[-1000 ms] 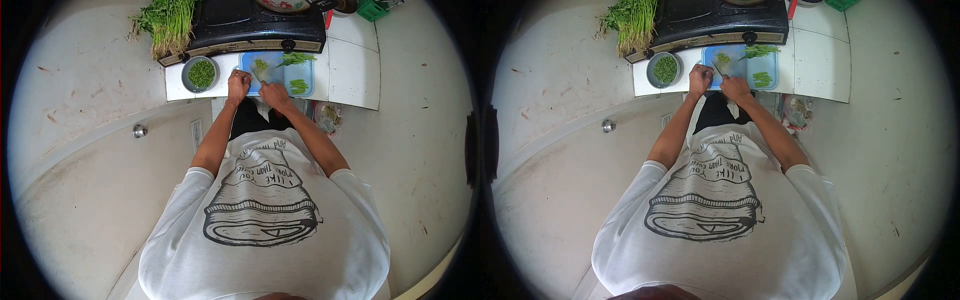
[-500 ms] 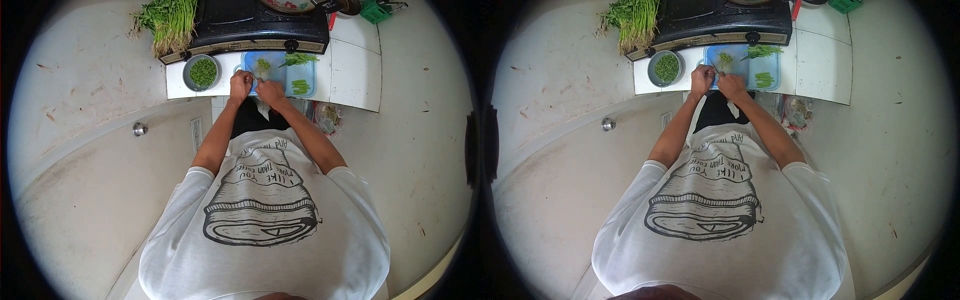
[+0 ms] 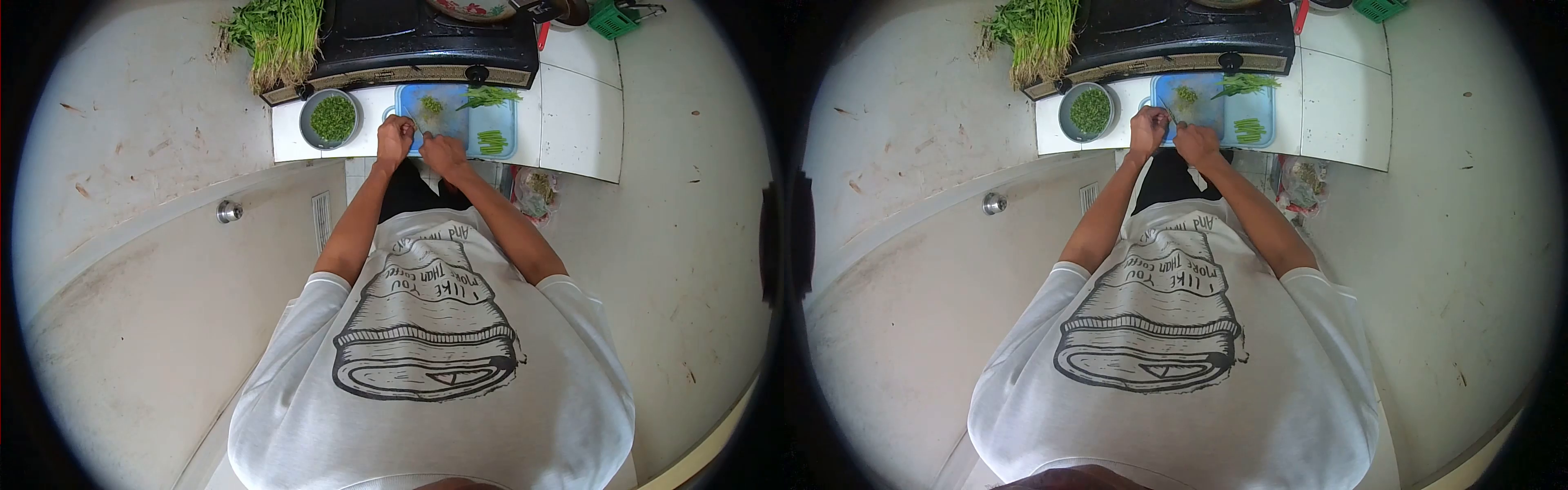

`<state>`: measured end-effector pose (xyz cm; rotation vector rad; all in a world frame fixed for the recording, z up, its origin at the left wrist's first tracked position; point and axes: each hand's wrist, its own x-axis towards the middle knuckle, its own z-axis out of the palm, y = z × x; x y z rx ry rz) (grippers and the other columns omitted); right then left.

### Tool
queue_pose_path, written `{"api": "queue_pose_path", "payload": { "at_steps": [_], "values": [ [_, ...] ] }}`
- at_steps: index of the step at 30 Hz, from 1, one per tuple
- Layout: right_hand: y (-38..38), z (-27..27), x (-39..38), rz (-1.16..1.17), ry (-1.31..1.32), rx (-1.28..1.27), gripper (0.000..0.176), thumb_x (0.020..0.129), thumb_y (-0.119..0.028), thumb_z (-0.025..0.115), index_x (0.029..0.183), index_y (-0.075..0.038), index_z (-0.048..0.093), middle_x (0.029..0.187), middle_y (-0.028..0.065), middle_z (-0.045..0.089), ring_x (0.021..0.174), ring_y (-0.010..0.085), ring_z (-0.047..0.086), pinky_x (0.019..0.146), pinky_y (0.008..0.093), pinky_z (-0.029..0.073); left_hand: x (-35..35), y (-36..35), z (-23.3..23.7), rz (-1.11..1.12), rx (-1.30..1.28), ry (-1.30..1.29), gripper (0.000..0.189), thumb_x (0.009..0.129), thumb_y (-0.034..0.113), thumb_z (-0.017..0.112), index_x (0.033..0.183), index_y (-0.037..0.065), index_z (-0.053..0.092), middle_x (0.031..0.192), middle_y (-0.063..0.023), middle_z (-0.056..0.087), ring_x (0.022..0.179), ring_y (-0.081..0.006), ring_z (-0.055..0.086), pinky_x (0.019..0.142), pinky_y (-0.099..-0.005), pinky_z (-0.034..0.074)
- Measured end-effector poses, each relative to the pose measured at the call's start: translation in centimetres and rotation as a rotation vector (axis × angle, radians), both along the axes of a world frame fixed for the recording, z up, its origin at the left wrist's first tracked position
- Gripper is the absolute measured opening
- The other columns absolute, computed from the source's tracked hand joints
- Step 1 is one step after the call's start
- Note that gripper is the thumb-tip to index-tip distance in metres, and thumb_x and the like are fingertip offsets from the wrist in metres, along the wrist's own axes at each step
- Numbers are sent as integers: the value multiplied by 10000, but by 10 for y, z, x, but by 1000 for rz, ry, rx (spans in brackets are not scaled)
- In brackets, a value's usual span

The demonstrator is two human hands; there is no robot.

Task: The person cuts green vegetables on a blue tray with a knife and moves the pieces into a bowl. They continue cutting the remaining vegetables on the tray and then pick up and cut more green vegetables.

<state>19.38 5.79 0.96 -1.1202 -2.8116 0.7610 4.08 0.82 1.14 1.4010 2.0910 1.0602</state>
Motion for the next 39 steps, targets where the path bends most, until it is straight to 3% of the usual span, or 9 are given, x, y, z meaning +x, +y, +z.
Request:
{"api": "queue_pose_path", "payload": {
  "at_steps": [14, 16, 27, 29, 39],
  "values": [
    [-5, 0, 8, -17, 17, 13, 260, 910, -223, 556, 964, -1, 679, 779, 234, 721, 711, 376, 733, 682, 486, 587, 0, -3, 4, -28, -13, 13, 96, 842, 79, 749, 892, -1, 734, 825, -157, 669, 750, -301, 689, 720, -384, 557],
    [-3, 2, 7, -12, 20, 16, 258, 909, -222, 556, 956, 0, 678, 775, 235, 720, 704, 376, 732, 674, 484, 587, 0, -2, 3, -32, -18, 35, 84, 809, -4, 729, 892, -14, 726, 859, -166, 655, 742, -287, 685, 705, -365, 564],
    [-4, 1, 0, -30, -32, 24, 235, 894, -243, 619, 951, -27, 693, 820, 198, 744, 757, 335, 756, 685, 449, 606, -1, -2, 1, -60, -19, 51, 102, 803, -7, 710, 905, -9, 724, 857, -167, 650, 745, -287, 686, 711, -365, 566],
    [-5, -2, 6, -23, 15, -11, 253, 913, -221, 559, 968, -1, 673, 797, 243, 722, 724, 384, 733, 684, 485, 586, -1, -4, 1, -58, -21, 48, 102, 804, -8, 708, 904, -9, 724, 855, -165, 650, 743, -287, 685, 710, -365, 567],
    [-1, -1, 14, -79, 0, -70, 289, 934, -250, 536, 1019, -1, 655, 779, 242, 714, 751, 396, 727, 698, 508, 578, 1, -3, 2, -46, 21, 36, 76, 828, 1, 669, 877, -12, 726, 846, -171, 660, 720, -296, 678, 689, -386, 550]
  ]
}}
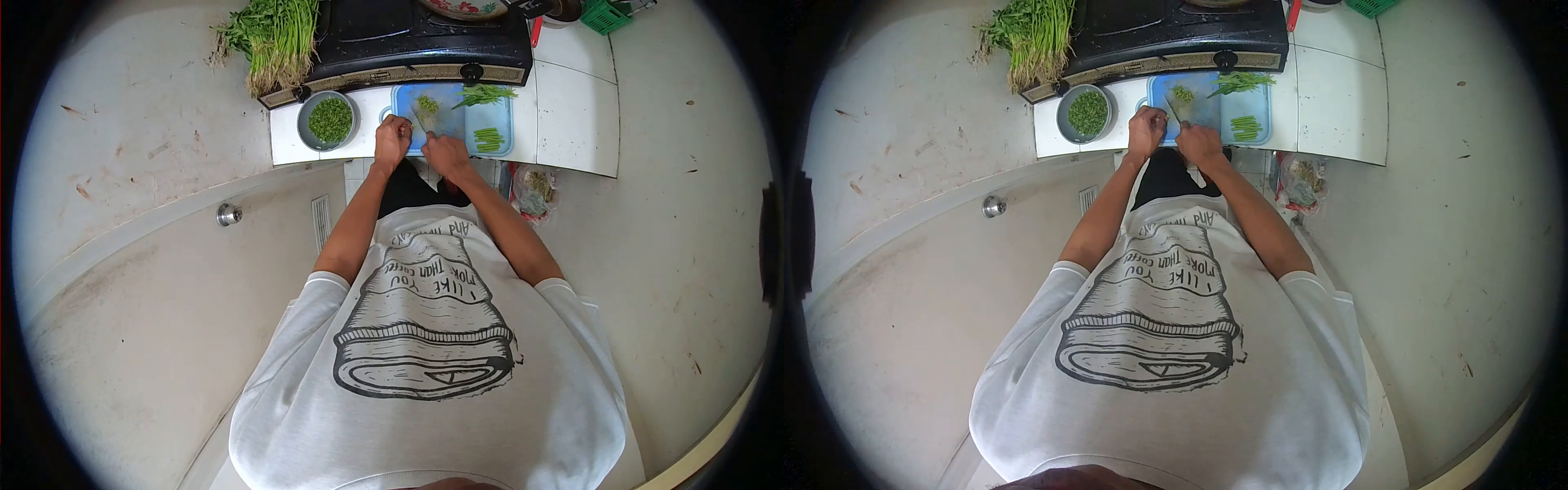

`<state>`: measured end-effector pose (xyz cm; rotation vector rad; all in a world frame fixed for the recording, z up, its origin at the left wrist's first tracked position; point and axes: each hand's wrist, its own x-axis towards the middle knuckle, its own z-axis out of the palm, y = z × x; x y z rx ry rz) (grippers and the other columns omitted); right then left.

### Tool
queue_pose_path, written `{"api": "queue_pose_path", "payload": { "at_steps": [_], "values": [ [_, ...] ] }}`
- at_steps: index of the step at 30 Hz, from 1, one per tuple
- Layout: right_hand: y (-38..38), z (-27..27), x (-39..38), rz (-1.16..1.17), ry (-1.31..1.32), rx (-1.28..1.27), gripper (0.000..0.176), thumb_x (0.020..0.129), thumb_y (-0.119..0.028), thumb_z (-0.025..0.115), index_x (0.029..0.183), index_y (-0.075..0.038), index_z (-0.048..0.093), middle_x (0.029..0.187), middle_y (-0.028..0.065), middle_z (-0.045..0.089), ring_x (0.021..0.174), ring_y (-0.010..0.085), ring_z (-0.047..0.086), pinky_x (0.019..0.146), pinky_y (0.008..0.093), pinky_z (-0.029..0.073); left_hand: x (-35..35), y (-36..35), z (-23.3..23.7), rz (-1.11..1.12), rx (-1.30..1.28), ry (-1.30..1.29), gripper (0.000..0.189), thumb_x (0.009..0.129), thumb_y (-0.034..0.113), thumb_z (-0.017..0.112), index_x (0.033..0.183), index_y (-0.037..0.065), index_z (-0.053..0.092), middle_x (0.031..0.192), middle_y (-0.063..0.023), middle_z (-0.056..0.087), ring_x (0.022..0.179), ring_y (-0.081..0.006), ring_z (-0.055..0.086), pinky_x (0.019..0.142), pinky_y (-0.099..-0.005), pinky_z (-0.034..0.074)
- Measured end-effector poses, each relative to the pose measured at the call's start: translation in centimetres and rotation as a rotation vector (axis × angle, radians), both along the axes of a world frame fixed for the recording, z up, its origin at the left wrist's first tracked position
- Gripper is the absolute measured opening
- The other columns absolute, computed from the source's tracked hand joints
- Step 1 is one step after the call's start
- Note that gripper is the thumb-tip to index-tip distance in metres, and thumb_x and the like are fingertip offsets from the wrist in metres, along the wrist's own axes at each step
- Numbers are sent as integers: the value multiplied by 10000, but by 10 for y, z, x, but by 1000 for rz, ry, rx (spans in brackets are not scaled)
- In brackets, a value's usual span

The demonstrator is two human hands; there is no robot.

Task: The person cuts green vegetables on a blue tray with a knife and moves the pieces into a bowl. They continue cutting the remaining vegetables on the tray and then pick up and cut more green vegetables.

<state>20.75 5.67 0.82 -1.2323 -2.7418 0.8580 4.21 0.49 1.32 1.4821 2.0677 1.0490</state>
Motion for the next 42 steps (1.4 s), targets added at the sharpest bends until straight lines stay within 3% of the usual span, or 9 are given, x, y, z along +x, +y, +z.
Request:
{"api": "queue_pose_path", "payload": {
  "at_steps": [6, 8, 12, 14, 23, 25, 38, 42],
  "values": [
    [-2, 0, 0, 80, -13, 41, 295, 944, -251, 540, 1066, -1, 639, 746, 225, 711, 706, 397, 721, 665, 508, 577, 1, 1, 3, 6, 0, -7, 94, 834, -6, 637, 866, -15, 724, 840, -172, 663, 723, -307, 678, 689, -388, 548],
    [-4, 3, -1, 61, -12, 59, 263, 916, -240, 551, 980, -14, 670, 767, 228, 723, 717, 378, 738, 661, 488, 589, 1, 0, 4, 10, -7, -7, 95, 832, -7, 636, 867, -15, 724, 839, -171, 662, 723, -308, 678, 689, -389, 548],
    [-6, 4, 0, 74, -3, 76, 259, 915, -238, 551, 991, -18, 666, 760, 223, 724, 701, 369, 738, 648, 490, 590, 0, 0, 5, -6, -13, 8, 94, 831, -12, 635, 870, -15, 721, 837, -166, 660, 724, -309, 677, 695, -388, 549],
    [-5, 1, -1, 89, 27, 94, 273, 944, -246, 543, 1023, -8, 652, 694, 212, 701, 672, 385, 720, 628, 500, 574, 0, 1, 5, -13, -14, 11, 93, 830, -14, 636, 871, -14, 720, 839, -165, 660, 724, -308, 677, 698, -388, 550],
    [1, -4, -26, 34, 27, 105, 253, 928, -237, 565, 993, -19, 675, 765, 239, 715, 690, 381, 730, 638, 496, 583, 0, 0, 5, 2, -40, 7, 90, 861, 46, 653, 892, -2, 723, 851, -158, 662, 758, -317, 681, 722, -401, 543],
    [-2, 0, -23, 30, 24, 103, 250, 927, -233, 563, 983, -16, 675, 761, 237, 715, 691, 381, 730, 639, 492, 584, 0, -1, 4, -11, -20, 22, 79, 832, -15, 654, 870, -5, 723, 854, -156, 652, 733, -305, 670, 707, -389, 549],
    [0, -6, -23, 36, 34, 79, 256, 924, -223, 556, 957, 3, 672, 757, 232, 716, 701, 381, 731, 656, 482, 586, 1, -2, 0, 4, 3, -4, 82, 830, -19, 648, 855, 4, 723, 832, -159, 643, 727, -306, 664, 702, -391, 545],
    [-4, -4, -17, 44, 26, 86, 256, 924, -223, 555, 958, 3, 673, 767, 234, 718, 709, 385, 732, 662, 481, 588, 0, -2, -2, -5, 1, 36, 70, 856, 40, 685, 885, 13, 742, 811, -154, 650, 737, -308, 673, 710, -403, 536]
  ]
}}
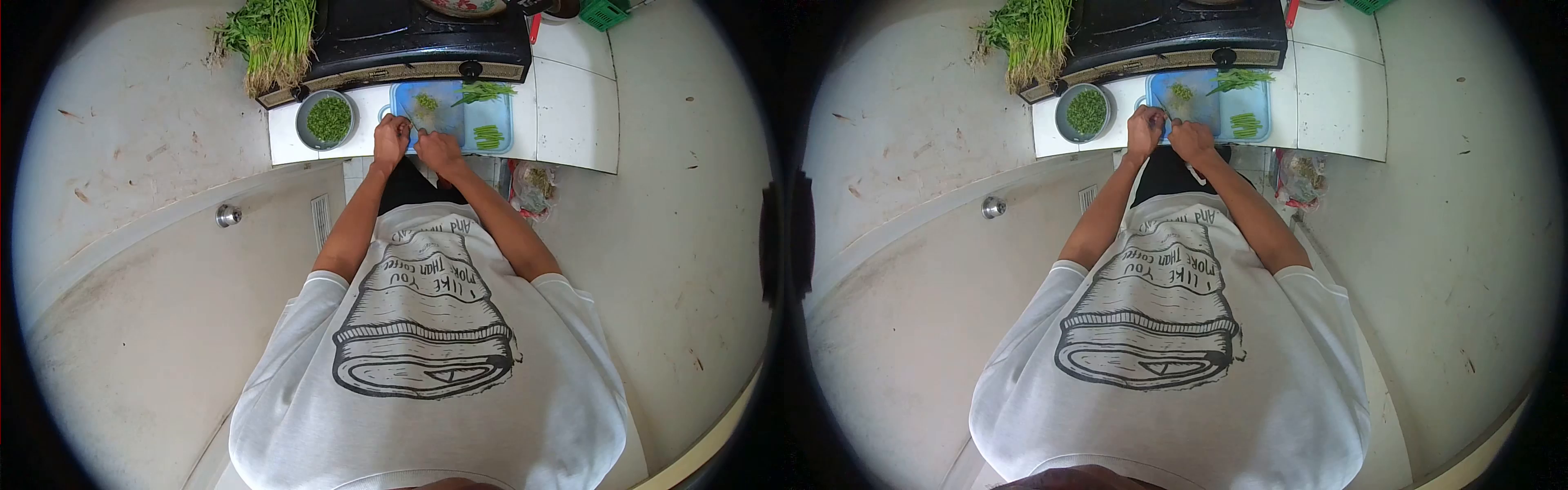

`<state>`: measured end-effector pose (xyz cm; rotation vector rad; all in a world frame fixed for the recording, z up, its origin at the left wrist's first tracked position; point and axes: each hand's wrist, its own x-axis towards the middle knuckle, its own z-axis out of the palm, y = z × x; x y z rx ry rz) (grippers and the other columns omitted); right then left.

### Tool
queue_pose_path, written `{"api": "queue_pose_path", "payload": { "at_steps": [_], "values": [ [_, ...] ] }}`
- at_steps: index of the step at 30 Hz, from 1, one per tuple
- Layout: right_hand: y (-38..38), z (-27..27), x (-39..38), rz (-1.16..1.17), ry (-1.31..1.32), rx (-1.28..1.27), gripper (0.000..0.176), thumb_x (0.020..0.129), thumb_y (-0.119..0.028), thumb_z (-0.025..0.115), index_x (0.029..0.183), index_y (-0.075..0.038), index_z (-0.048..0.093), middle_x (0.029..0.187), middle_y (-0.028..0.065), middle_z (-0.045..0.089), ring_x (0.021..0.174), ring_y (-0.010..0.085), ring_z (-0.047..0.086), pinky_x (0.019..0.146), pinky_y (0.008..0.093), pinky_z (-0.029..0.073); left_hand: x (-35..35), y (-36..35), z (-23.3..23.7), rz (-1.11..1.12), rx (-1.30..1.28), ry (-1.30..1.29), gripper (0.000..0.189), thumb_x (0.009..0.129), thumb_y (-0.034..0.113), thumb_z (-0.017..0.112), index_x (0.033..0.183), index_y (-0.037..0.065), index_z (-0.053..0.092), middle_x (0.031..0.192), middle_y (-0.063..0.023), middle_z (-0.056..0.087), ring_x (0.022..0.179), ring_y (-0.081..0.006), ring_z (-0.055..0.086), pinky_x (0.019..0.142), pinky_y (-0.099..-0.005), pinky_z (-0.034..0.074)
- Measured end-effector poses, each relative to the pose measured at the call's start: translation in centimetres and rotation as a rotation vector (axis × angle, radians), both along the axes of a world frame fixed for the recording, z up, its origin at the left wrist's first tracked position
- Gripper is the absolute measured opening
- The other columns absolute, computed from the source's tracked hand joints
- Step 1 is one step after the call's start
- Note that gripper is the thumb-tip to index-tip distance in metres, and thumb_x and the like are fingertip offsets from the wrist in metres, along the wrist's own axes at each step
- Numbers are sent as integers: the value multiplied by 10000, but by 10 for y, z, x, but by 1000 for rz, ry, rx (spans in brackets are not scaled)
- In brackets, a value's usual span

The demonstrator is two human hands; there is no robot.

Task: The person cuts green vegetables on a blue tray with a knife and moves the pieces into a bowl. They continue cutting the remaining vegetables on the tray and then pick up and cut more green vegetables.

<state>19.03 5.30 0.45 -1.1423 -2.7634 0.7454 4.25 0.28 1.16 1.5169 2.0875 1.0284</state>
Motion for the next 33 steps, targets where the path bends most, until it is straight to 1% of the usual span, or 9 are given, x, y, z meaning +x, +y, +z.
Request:
{"api": "queue_pose_path", "payload": {
  "at_steps": [5, 11, 12, 13, 16, 18, 23, 26, 33],
  "values": [
    [-5, 3, 7, 10, -43, -13, 258, 924, -224, 559, 966, 5, 672, 790, 236, 725, 726, 382, 737, 676, 487, 591, 1, 0, -1, 21, -18, 10, 70, 857, 50, 690, 888, 14, 741, 809, -157, 644, 748, -322, 671, 714, -420, 531],
    [0, 6, -4, -6, -51, -34, 266, 923, -219, 558, 997, 9, 671, 798, 238, 725, 747, 379, 738, 693, 485, 592, 0, -1, -4, 4, -5, 30, 63, 855, 58, 709, 890, 17, 741, 827, -164, 650, 747, -329, 668, 711, -424, 532],
    [-1, 3, -3, -6, -49, -33, 266, 923, -219, 558, 997, 9, 671, 798, 238, 725, 747, 379, 738, 693, 485, 592, 1, -1, -4, 11, 0, 24, 57, 850, 24, 683, 881, 13, 729, 830, -171, 639, 747, -335, 662, 709, -429, 534],
    [-2, -1, 1, -1, -41, -30, 271, 926, -222, 555, 1002, 11, 670, 793, 240, 723, 744, 380, 737, 692, 487, 591, 2, -1, -4, 18, 5, 16, 69, 845, -10, 657, 872, 9, 718, 833, -177, 627, 747, -341, 655, 708, -434, 535],
    [-3, 2, 11, 5, -51, -35, 280, 931, -230, 550, 1008, 12, 669, 783, 242, 719, 737, 382, 734, 689, 491, 587, 5, -1, -6, 76, 2, -9, 63, 844, -7, 667, 875, 9, 720, 850, -182, 632, 752, -349, 656, 712, -441, 536],
    [-2, 4, 16, 2, -69, -46, 284, 933, -234, 547, 1009, 11, 669, 777, 242, 717, 734, 383, 733, 687, 492, 585, 5, -2, -6, 63, 14, 2, 62, 846, -5, 670, 877, 8, 721, 858, -185, 633, 756, -351, 658, 715, -442, 537],
    [-1, 0, 15, 5, 11, -18, 283, 938, -238, 539, 1009, 7, 661, 749, 239, 710, 711, 397, 724, 669, 508, 575, 4, -1, -2, 48, -6, 14, 63, 847, -5, 673, 879, 8, 725, 876, -189, 640, 767, -359, 663, 723, -443, 539],
    [0, 10, 11, 19, -7, -33, 279, 938, -235, 539, 1010, 8, 656, 745, 241, 708, 702, 400, 721, 664, 509, 574, 5, -1, 0, 54, -28, 24, 69, 845, -9, 667, 879, 7, 725, 874, -192, 645, 775, -364, 667, 727, -443, 539],
    [1, 4, 8, 25, -8, -26, 272, 941, -230, 538, 1012, 4, 654, 751, 242, 710, 705, 395, 725, 652, 503, 573, 3, 0, 1, 43, -4, 24, 86, 832, -18, 665, 885, 7, 727, 866, -197, 654, 780, -374, 667, 739, -441, 546]
  ]
}}
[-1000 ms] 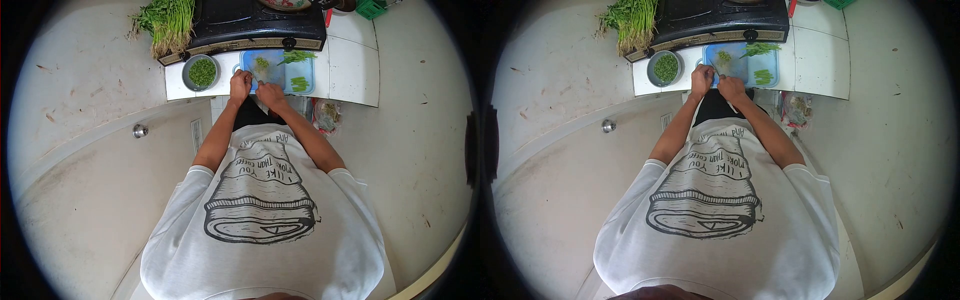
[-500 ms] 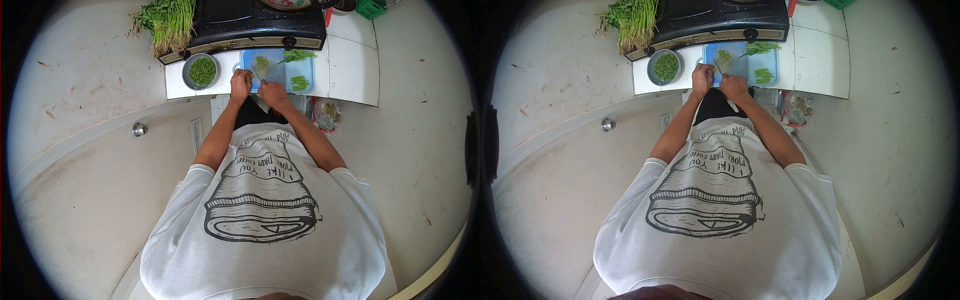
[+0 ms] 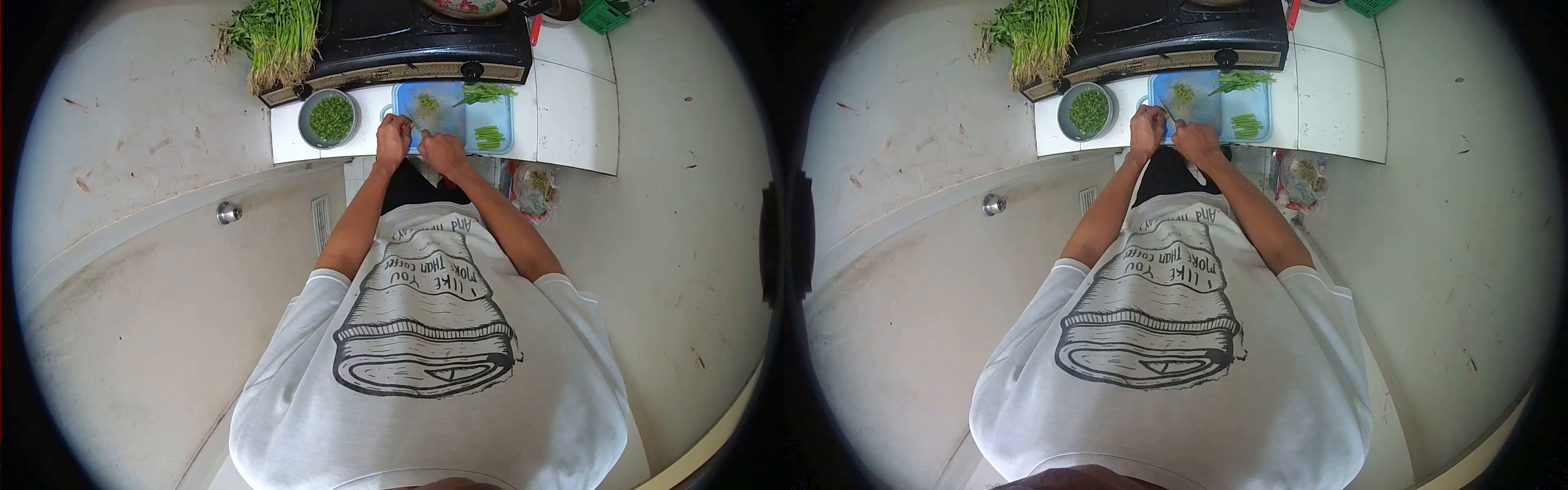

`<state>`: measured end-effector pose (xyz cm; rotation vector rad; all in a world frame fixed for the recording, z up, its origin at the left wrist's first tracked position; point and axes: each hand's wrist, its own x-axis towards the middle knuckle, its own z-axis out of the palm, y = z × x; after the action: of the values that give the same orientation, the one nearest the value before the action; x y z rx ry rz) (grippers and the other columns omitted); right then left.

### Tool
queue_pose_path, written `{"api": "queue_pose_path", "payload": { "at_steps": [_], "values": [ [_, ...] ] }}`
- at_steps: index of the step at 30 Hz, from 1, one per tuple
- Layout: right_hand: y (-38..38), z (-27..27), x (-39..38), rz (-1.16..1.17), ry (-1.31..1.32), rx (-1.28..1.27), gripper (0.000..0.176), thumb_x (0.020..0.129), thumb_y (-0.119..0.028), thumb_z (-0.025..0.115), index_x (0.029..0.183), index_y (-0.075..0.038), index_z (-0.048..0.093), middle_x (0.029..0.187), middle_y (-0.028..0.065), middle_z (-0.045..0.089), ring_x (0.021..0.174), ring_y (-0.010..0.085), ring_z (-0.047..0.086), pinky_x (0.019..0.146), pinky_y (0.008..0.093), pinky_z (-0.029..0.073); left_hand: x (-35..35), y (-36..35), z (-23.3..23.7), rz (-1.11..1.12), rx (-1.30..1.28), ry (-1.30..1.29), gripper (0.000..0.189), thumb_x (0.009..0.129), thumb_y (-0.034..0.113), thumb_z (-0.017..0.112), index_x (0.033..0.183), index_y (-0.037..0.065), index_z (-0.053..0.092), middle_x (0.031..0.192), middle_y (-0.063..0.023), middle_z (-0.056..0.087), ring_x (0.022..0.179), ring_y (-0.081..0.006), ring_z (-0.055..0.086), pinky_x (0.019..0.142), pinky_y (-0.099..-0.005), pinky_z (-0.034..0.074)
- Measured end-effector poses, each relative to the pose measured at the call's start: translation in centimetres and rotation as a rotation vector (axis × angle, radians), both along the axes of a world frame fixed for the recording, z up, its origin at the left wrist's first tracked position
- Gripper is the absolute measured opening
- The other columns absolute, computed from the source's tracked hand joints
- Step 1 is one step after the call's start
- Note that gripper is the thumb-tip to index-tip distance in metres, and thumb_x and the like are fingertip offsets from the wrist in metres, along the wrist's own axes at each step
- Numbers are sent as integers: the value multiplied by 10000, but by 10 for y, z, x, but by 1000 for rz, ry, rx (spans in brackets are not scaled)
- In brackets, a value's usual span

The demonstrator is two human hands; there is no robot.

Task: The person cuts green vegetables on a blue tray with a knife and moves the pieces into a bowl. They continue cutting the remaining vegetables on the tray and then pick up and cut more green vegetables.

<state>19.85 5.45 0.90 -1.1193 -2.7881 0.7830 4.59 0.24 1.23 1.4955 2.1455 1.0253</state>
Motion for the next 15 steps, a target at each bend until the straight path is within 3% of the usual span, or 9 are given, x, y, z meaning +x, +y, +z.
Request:
{"api": "queue_pose_path", "payload": {
  "at_steps": [4, 15],
  "values": [
    [2, 1, -6, 12, 2, 42, 281, 947, -248, 547, 1012, 0, 660, 757, 224, 719, 708, 378, 731, 649, 487, 577, -3, -1, -7, -3, -21, 1, 84, 859, 71, 705, 913, 17, 741, 860, -188, 661, 785, -337, 682, 750, -422, 546],
    [-7, -1, -1, 2, -30, 39, 277, 939, -244, 557, 1002, 2, 668, 781, 229, 723, 710, 378, 732, 671, 482, 588, 0, -1, -5, 14, -27, -18, 73, 843, -2, 669, 875, 19, 732, 861, -198, 648, 762, -362, 668, 725, -436, 549]
  ]
}}
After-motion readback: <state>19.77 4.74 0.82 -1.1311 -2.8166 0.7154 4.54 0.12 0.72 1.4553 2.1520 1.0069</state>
